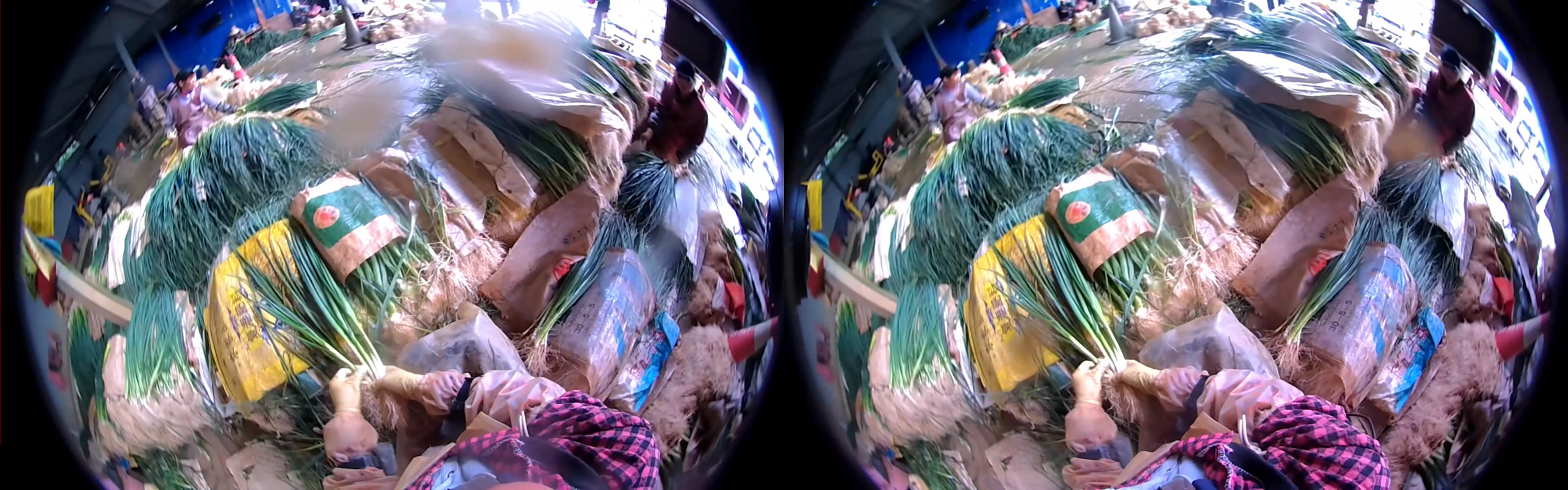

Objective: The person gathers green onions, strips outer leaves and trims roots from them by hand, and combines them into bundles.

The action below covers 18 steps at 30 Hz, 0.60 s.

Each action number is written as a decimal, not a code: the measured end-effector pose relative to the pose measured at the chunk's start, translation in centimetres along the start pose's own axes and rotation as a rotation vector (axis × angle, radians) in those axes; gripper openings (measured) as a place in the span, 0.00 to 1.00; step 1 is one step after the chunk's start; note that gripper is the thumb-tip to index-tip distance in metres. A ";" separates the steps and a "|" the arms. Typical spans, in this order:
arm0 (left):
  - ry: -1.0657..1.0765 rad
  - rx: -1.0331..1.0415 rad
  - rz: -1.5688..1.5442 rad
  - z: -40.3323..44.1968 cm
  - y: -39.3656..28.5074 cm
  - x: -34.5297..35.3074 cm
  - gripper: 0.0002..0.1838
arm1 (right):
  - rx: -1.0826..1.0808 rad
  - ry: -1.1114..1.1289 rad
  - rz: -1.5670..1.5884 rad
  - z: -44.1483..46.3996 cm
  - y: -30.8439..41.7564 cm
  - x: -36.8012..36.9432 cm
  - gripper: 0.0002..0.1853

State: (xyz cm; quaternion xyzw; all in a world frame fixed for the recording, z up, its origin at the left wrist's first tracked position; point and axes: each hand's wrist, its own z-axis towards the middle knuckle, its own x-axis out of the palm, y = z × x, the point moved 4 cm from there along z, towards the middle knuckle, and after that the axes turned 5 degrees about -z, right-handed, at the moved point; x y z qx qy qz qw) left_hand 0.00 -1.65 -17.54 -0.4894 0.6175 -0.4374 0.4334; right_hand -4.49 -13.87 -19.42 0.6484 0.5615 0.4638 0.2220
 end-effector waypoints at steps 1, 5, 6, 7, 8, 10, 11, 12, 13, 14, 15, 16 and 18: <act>-0.105 0.029 0.110 -0.6 -1.0 0.8 0.12 | -0.028 -0.033 0.002 0.9 -1.0 -0.2 0.12; -0.301 0.229 0.442 -3.4 -4.0 2.9 0.09 | -0.102 -0.084 -0.035 0.8 -1.5 -0.8 0.12; -0.304 0.258 0.463 -3.7 -4.5 3.1 0.09 | -0.143 -0.073 -0.056 1.5 -1.8 -1.0 0.11; -0.308 0.318 0.429 -3.6 -4.3 3.2 0.09 | -0.129 -0.115 -0.147 0.8 -0.8 -1.0 0.10; -0.308 0.374 0.402 -3.7 -3.7 2.8 0.08 | -0.133 -0.094 -0.154 0.0 0.1 -0.7 0.10; -0.294 0.413 0.454 -3.1 -2.6 1.7 0.11 | 0.007 -0.057 -0.018 -1.0 0.8 -0.3 0.13; -0.250 0.179 0.212 -2.0 -1.3 0.9 0.14 | -0.023 -0.068 -0.124 -0.1 0.5 -0.2 0.13; -0.198 -0.049 -0.032 -0.9 -0.1 0.6 0.17 | -0.033 -0.062 -0.124 0.3 -0.2 -0.3 0.13; -0.176 -0.106 -0.088 0.5 -0.1 0.7 0.24 | -0.030 -0.070 -0.058 -1.2 0.9 0.1 0.13; -0.185 -0.041 0.079 1.5 -0.5 0.8 0.25 | -0.028 -0.079 0.005 -1.9 1.9 0.2 0.14; -0.193 -0.035 0.076 1.9 -1.3 0.9 0.25 | -0.041 -0.095 0.000 -1.7 1.8 0.2 0.15; -0.113 -0.011 0.271 2.4 -2.4 1.3 0.23 | -0.046 -0.090 -0.003 -1.0 0.7 0.1 0.15; -0.019 0.025 0.471 3.1 -3.6 1.7 0.22 | -0.006 -0.055 -0.101 1.1 -1.7 -0.9 0.16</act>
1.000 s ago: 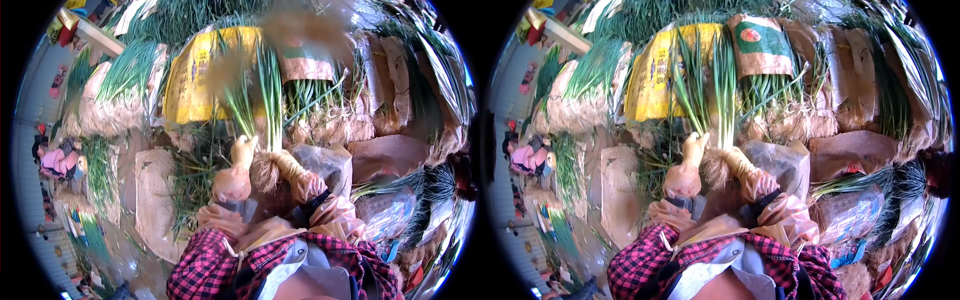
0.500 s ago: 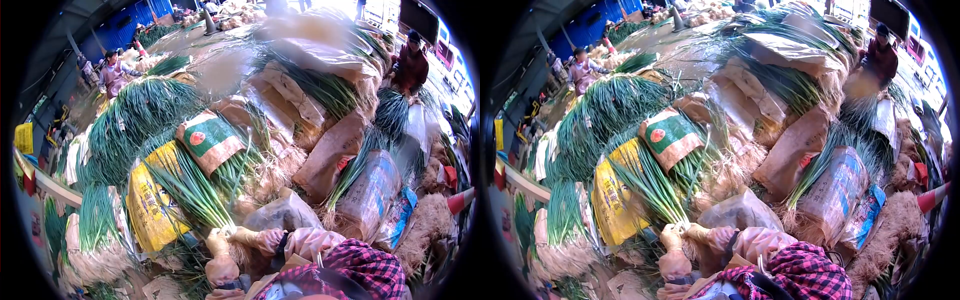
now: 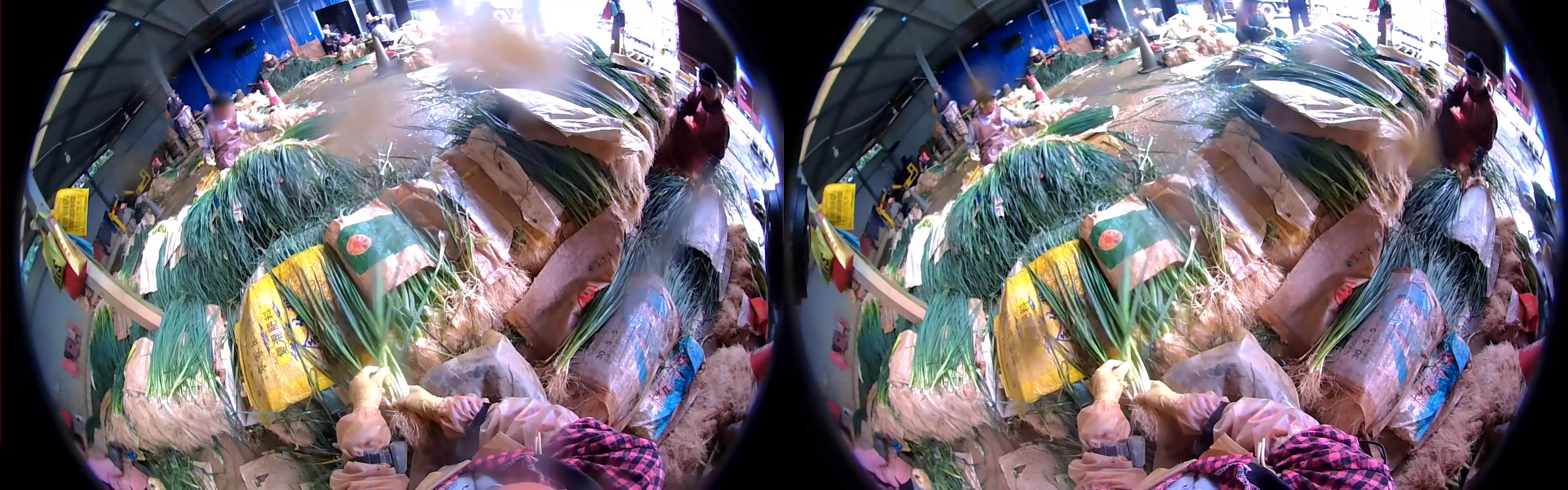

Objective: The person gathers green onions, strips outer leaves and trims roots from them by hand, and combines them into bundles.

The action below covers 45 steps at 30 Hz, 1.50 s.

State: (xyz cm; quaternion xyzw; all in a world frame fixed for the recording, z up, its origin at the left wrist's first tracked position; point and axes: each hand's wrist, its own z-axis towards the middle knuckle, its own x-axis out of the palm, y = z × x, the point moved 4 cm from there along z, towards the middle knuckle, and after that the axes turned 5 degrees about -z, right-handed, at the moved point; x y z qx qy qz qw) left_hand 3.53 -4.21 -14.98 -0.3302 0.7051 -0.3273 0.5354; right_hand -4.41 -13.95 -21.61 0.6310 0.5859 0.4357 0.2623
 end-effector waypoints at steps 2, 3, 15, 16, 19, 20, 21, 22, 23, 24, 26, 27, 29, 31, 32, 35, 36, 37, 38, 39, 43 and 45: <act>-0.011 -0.117 -0.142 0.1 1.0 -0.5 0.19 | -0.024 -0.021 -0.078 -1.0 1.4 -0.2 0.16; -0.045 -0.094 -0.202 0.6 2.5 -0.2 0.17 | -0.038 -0.031 -0.035 -0.9 1.2 -0.1 0.15; -0.420 0.493 -0.726 -8.7 -3.2 -4.2 0.07 | 0.047 -0.026 0.169 -2.4 3.2 0.1 0.12; -0.600 0.477 -0.691 -9.0 -4.4 -5.7 0.09 | 0.088 -0.002 0.173 -1.4 2.1 0.1 0.14; -0.673 0.087 -0.794 -6.8 -1.2 -7.4 0.13 | 0.048 0.059 0.216 -0.2 1.3 0.3 0.18; -0.518 -0.136 -0.791 -4.2 4.6 -6.2 0.17 | -0.040 0.145 0.458 1.5 -0.5 0.5 0.18; -0.554 -0.155 -0.789 -3.3 7.5 -4.7 0.17 | 0.058 0.116 0.365 -0.7 1.3 0.8 0.17; -0.413 -0.100 -0.698 -2.2 9.3 -2.0 0.17 | 0.151 0.086 0.272 -3.1 4.0 0.6 0.15; -0.266 -0.047 -0.607 -1.6 10.5 0.7 0.18 | 0.107 0.090 0.319 -3.0 3.9 0.6 0.13; -0.119 -0.006 -0.520 -2.3 11.1 2.6 0.20 | 0.079 0.058 0.267 -2.9 4.0 0.6 0.14; -0.196 -0.099 -0.546 -2.8 7.7 0.9 0.20 | 0.114 0.055 0.434 -3.3 3.6 0.6 0.11; -0.252 -0.083 -0.526 -2.6 8.1 0.1 0.18 | 0.117 0.211 0.389 -4.0 5.2 0.6 0.10; -0.268 -0.123 -0.852 -3.5 5.5 -1.0 0.12 | 0.122 0.165 0.369 -3.4 4.6 0.9 0.08; -0.269 -0.157 -0.761 -5.1 3.7 -0.7 0.11 | 0.137 0.189 0.431 -2.5 3.6 1.4 0.11; -0.192 -0.187 -0.640 -5.4 3.5 -0.4 0.12 | 0.174 0.142 0.365 -1.5 2.1 0.9 0.11; -0.181 -0.202 -1.026 -3.3 6.8 2.3 0.18 | 0.142 0.078 0.387 -1.4 2.5 1.2 0.10; -0.112 -0.178 -1.002 -2.4 7.9 2.6 0.26 | 0.163 0.057 0.390 -1.9 3.1 1.1 0.09; -0.079 -0.276 -1.124 -1.9 7.5 1.9 0.30 | 0.175 0.077 0.374 -2.0 3.2 1.3 0.09; -0.047 -0.372 -1.240 -1.4 6.2 0.8 0.34 | 0.179 0.079 0.366 -1.9 3.1 1.2 0.09; -0.176 -0.447 -1.015 -0.8 5.9 -0.8 0.33 | 0.185 0.077 0.333 -1.7 2.9 1.2 0.11; -0.400 -0.103 -0.454 0.7 4.9 -3.2 0.12 | 0.152 0.036 0.293 -1.6 2.5 1.2 0.12; -0.313 -0.040 -0.753 -1.1 3.0 -3.2 0.11 | 0.095 -0.031 0.274 -0.7 1.4 0.5 0.11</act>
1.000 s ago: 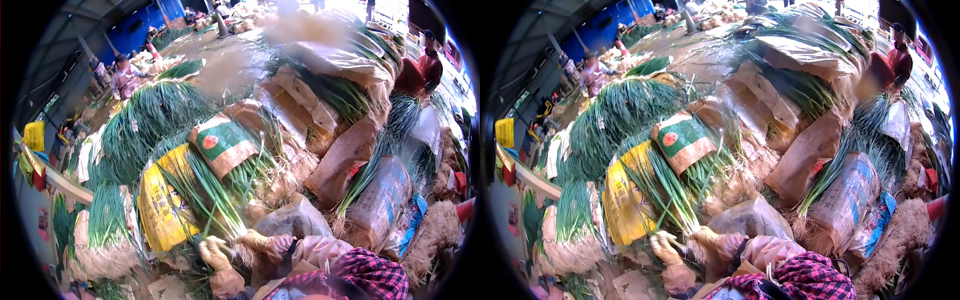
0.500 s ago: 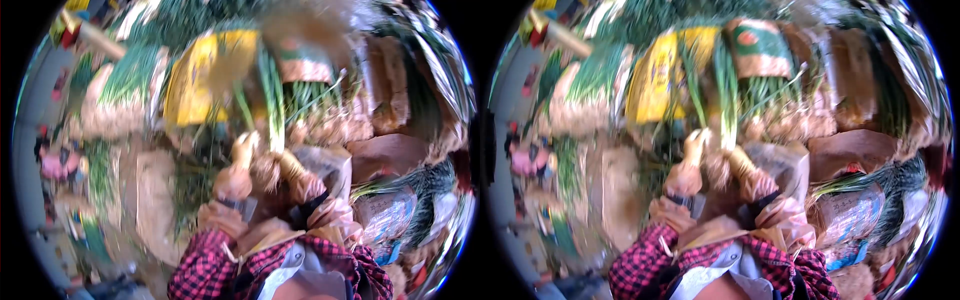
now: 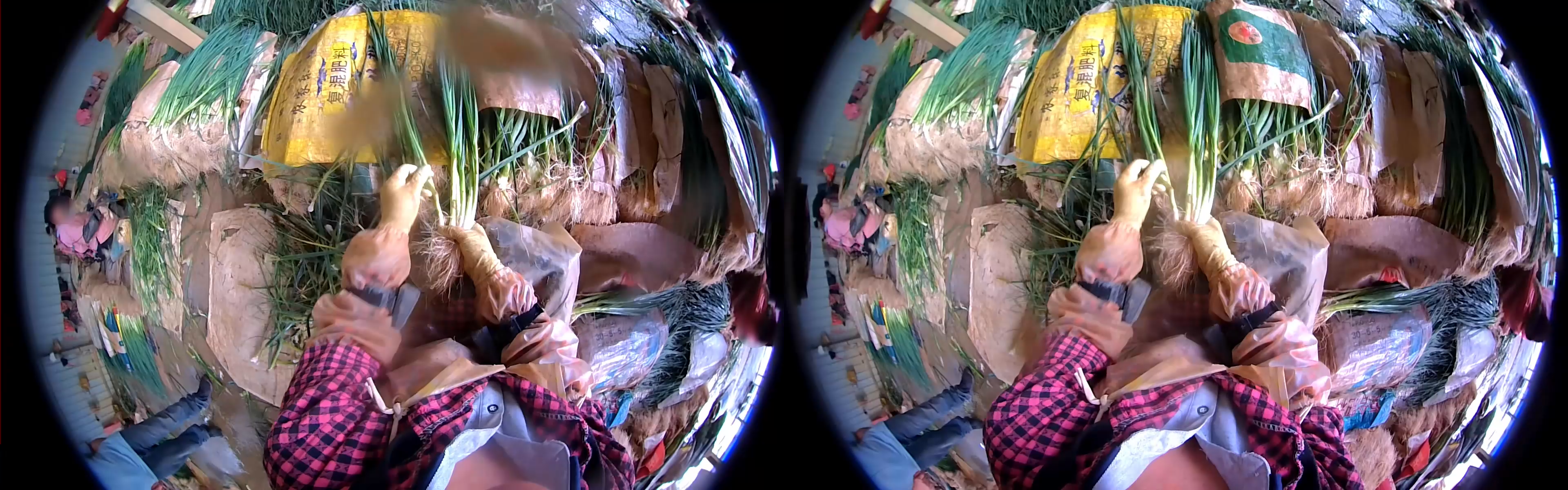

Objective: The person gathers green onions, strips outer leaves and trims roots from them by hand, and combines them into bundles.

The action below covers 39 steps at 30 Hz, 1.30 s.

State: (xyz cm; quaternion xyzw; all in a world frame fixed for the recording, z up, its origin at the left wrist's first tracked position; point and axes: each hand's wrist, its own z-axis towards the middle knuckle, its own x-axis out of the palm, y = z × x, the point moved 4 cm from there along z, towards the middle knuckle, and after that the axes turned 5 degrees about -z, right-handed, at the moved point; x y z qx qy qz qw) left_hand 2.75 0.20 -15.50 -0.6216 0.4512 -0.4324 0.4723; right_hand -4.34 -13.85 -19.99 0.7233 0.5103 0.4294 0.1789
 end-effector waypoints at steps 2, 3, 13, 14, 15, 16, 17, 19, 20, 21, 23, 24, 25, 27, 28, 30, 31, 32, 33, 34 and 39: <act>0.042 -0.025 -0.171 -3.1 -1.3 0.1 0.11 | -0.006 -0.017 0.007 0.3 -0.2 0.1 0.11; 0.038 -0.040 -0.193 -4.7 -1.8 -0.3 0.11 | -0.015 -0.027 0.007 0.3 -0.3 0.2 0.10; -0.317 0.169 0.840 0.6 9.7 -8.2 0.18 | 0.180 0.134 0.162 -1.1 0.6 1.3 0.07; -0.218 -0.086 0.810 1.3 9.7 -5.5 0.25 | 0.172 0.162 0.138 -1.1 0.4 1.0 0.08; -0.114 -0.338 0.768 2.4 11.4 -4.4 0.34 | 0.165 0.186 0.111 -0.9 0.0 0.6 0.09; -0.116 -0.330 0.760 3.7 12.4 -4.7 0.34 | 0.154 0.176 0.116 -0.4 -0.6 0.1 0.11; -0.002 -0.316 0.708 5.2 14.7 -4.7 0.31 | 0.161 0.170 0.150 -0.9 -0.1 0.1 0.11; 0.123 -0.294 0.641 6.2 15.7 -4.3 0.29 | 0.098 0.133 0.203 -0.9 0.2 0.0 0.09; 0.107 -0.335 -0.015 5.6 15.7 -4.6 0.24 | 0.095 0.121 0.210 -0.3 0.0 0.0 0.10; 0.080 -0.359 -0.664 4.6 15.6 -4.9 0.19 | 0.091 0.119 0.214 0.1 -0.1 -0.4 0.10; -0.001 -0.255 -0.067 -1.2 6.1 -3.4 0.14 | 0.088 0.080 0.201 -0.3 0.3 0.5 0.10; 0.090 -0.269 -0.063 -2.5 6.8 -3.1 0.13 | 0.107 0.091 0.125 -0.6 0.6 1.0 0.10; 0.182 -0.278 -0.066 -3.3 7.6 -2.8 0.13 | 0.177 0.101 0.036 -0.4 0.4 1.1 0.09; 0.129 -0.404 -0.207 -3.6 5.4 -1.9 0.15 | 0.117 0.074 -0.084 -0.5 0.2 1.1 0.09; 0.068 -0.369 -0.184 -1.4 7.8 -2.7 0.16 | 0.118 0.076 -0.091 -0.4 -0.1 1.0 0.09; -0.019 -0.362 -0.015 1.5 9.0 -3.2 0.17 | 0.088 0.041 -0.070 -0.4 -0.1 0.5 0.10; 0.012 -0.179 -0.033 1.8 7.5 -2.2 0.18 | 0.048 0.038 0.020 -0.6 0.1 0.6 0.10; 0.050 -0.228 -0.126 1.1 5.9 -0.9 0.19 | 0.068 0.048 0.045 -0.3 0.4 0.5 0.11; 0.096 -0.295 -0.202 0.1 5.3 0.1 0.21 | 0.095 0.047 0.090 -0.4 0.3 0.2 0.11; 0.114 -0.299 -0.225 0.2 7.1 -0.1 0.23 | 0.098 0.045 0.100 -0.4 0.2 0.3 0.11; -0.070 -0.317 0.778 -1.3 1.2 -1.1 0.26 | -0.013 0.010 -0.101 -0.1 -0.5 0.3 0.11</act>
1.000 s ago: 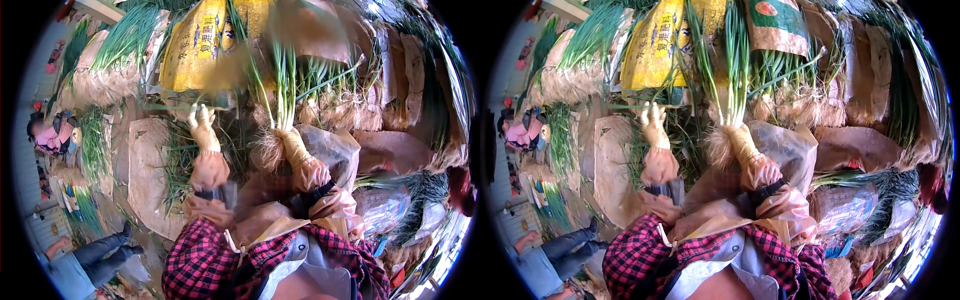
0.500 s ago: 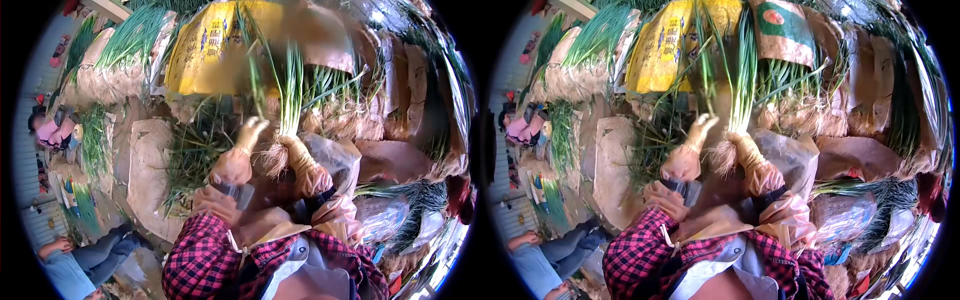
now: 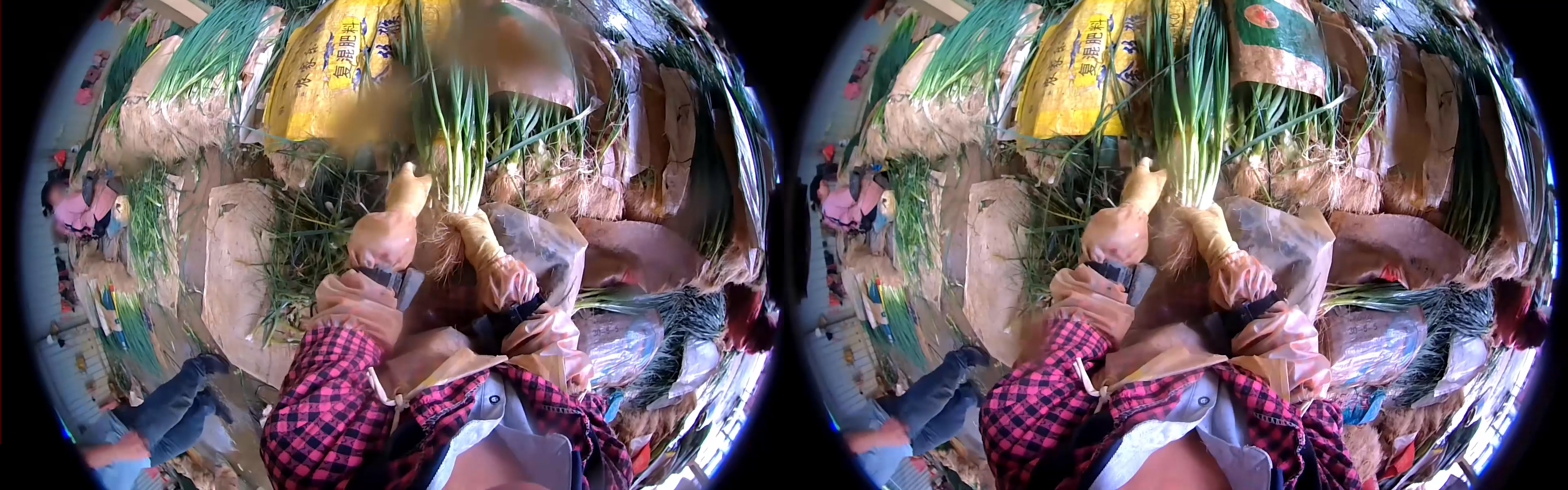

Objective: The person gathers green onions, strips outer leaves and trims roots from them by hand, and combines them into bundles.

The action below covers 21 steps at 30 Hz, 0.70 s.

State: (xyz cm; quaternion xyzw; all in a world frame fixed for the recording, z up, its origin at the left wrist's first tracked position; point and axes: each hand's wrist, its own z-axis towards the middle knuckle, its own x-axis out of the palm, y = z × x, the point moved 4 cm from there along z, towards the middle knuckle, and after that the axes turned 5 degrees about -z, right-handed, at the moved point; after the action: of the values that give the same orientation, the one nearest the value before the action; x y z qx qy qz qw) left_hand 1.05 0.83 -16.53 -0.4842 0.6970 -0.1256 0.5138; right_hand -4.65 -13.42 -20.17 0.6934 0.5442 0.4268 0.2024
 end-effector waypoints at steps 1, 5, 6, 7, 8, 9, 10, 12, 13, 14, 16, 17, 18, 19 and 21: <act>-0.059 0.199 0.237 0.0 -0.1 -0.2 0.18 | -0.003 0.002 -0.007 0.1 0.3 0.2 0.11; 0.017 0.537 0.178 -3.1 -1.8 -0.4 0.16 | -0.077 -0.166 -0.185 0.0 0.4 -0.3 0.13; 0.026 0.535 0.188 -3.6 -1.4 -0.4 0.16 | -0.085 -0.170 -0.166 0.2 0.2 -0.2 0.14; -0.063 0.777 0.085 -4.5 -1.9 -1.0 0.12 | -0.091 -0.202 -0.148 0.3 0.3 0.0 0.13; -0.146 1.015 -0.025 -5.5 -2.3 -1.8 0.09 | -0.085 -0.211 -0.136 0.1 0.5 0.0 0.13; -0.159 1.165 -0.112 -6.1 -2.3 -2.4 0.07 | -0.067 -0.183 -0.132 -0.2 0.8 0.2 0.14; -0.096 0.923 -0.406 -6.2 -1.3 -2.8 0.08 | -0.051 -0.154 -0.130 -0.2 0.9 0.3 0.14; -0.067 0.603 -1.112 -4.9 -0.7 -4.9 0.14 | -0.039 -0.186 -0.141 -0.4 0.9 0.2 0.14; -0.350 0.667 -0.821 -4.2 -0.9 -5.8 0.21 | -0.036 -0.186 -0.165 -0.7 1.3 0.4 0.13; -0.620 0.715 -0.514 -3.9 -1.2 -6.5 0.28 | -0.034 -0.183 -0.190 -0.8 1.6 0.5 0.13; -0.213 0.712 -0.106 -3.6 -1.0 -4.5 0.43 | -0.053 -0.181 -0.198 -0.2 1.4 0.3 0.12; -0.121 0.698 -0.011 -3.9 -1.0 -3.0 0.41 | -0.052 -0.156 -0.188 -0.4 1.5 0.5 0.12; -0.026 0.684 0.084 -4.2 -0.8 -1.7 0.39 | -0.050 -0.134 -0.176 -0.7 1.5 0.6 0.12; 0.027 0.735 0.095 -3.3 -0.2 -0.6 0.29 | -0.022 -0.144 -0.140 -0.3 1.0 0.3 0.13; 0.027 0.870 0.250 -2.4 0.6 0.4 0.11 | -0.092 -0.199 -0.149 -0.4 1.0 0.3 0.15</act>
State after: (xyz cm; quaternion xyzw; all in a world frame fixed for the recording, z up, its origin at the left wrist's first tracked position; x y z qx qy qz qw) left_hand -1.29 0.02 -16.06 -0.1337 0.6391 -0.3504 0.6715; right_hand -4.35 -13.51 -19.04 0.6799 0.5512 0.3642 0.3181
